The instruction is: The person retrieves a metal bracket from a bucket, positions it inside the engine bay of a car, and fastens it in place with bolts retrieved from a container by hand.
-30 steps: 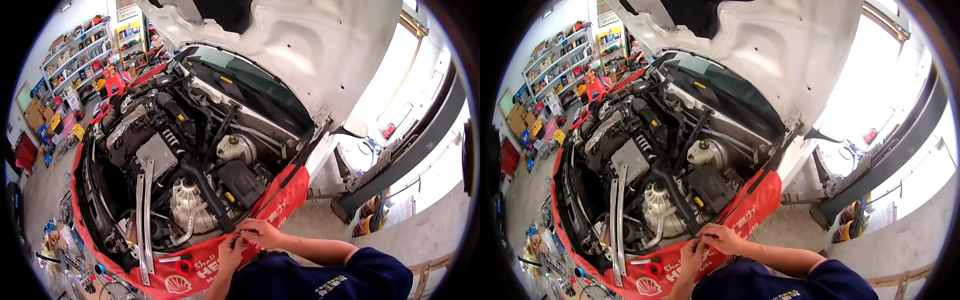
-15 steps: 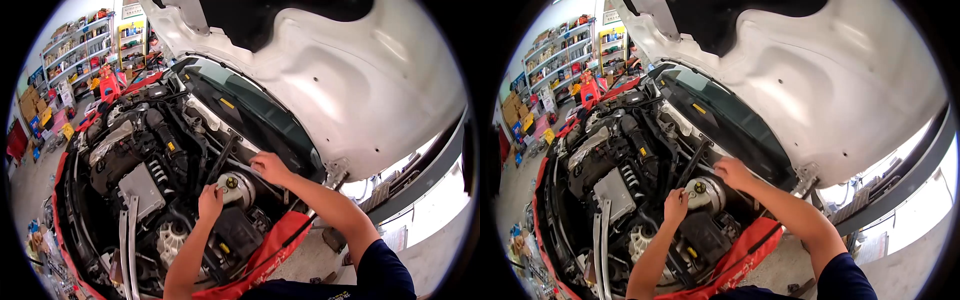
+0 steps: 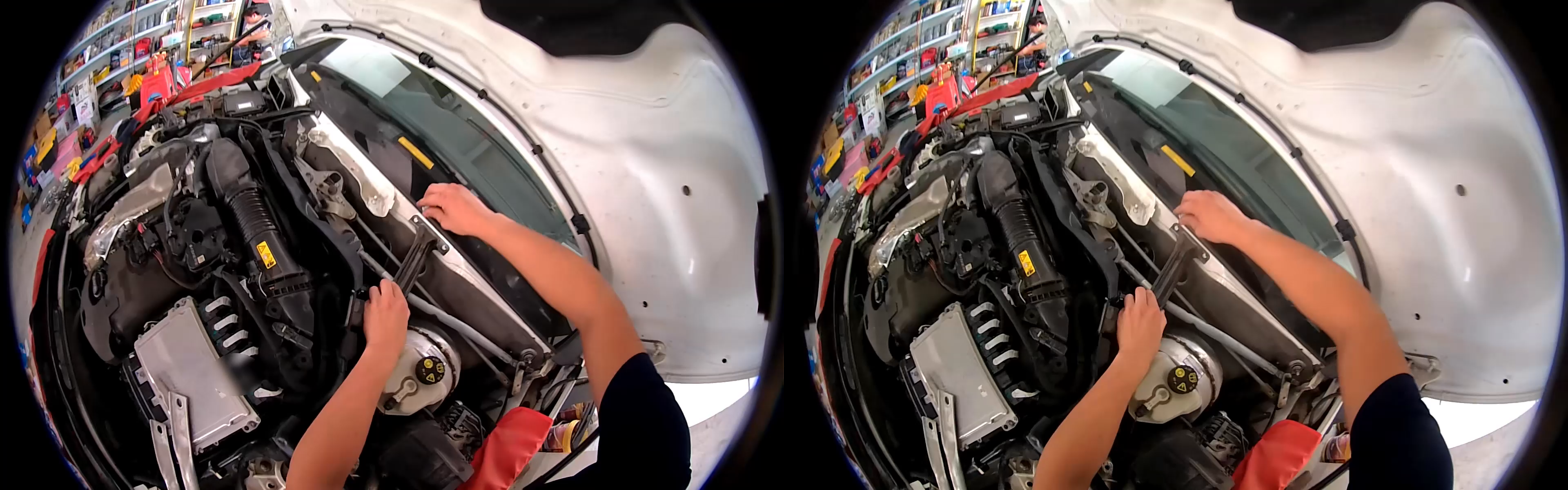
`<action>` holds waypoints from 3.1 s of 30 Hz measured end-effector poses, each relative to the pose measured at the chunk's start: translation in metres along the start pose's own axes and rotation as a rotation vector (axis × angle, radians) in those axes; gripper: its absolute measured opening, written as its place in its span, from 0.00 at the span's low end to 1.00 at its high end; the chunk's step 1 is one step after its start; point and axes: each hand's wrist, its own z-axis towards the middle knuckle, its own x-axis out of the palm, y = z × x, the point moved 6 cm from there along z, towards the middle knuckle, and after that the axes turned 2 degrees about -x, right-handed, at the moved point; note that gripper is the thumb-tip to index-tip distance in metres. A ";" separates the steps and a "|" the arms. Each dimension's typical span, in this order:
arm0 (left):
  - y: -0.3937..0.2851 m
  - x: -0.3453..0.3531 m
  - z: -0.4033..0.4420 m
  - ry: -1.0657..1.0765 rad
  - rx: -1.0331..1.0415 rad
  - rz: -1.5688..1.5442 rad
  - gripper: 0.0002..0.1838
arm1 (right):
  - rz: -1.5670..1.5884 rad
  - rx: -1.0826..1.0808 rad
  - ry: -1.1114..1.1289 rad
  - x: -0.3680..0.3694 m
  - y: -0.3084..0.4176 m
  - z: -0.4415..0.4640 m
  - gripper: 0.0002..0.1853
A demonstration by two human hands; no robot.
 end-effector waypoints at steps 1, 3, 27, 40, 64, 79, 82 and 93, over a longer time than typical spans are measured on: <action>0.000 -0.001 0.002 0.014 -0.004 -0.005 0.14 | -0.003 -0.032 0.013 0.003 -0.001 0.003 0.11; -0.003 0.000 0.003 0.050 -0.027 0.001 0.12 | -0.058 -0.071 0.072 0.019 -0.006 0.007 0.12; -0.001 0.004 0.006 0.079 -0.054 0.024 0.11 | -0.317 -0.373 0.105 0.046 0.017 0.018 0.07; -0.001 0.005 0.004 0.145 -0.052 -0.068 0.11 | -0.341 -0.325 0.166 0.050 0.016 0.013 0.08; -0.002 -0.011 0.002 0.144 -0.053 -0.105 0.12 | -0.182 -0.061 -0.048 0.050 0.013 -0.001 0.10; -0.004 -0.011 0.004 0.082 -0.054 -0.104 0.08 | -0.167 0.027 -0.132 0.049 0.011 -0.012 0.09; -0.002 -0.007 0.004 0.057 -0.079 -0.155 0.08 | -0.192 0.057 -0.133 0.049 0.012 -0.010 0.09; -0.003 -0.009 0.003 0.081 -0.061 -0.081 0.06 | -0.176 0.112 -0.180 0.048 0.008 -0.010 0.12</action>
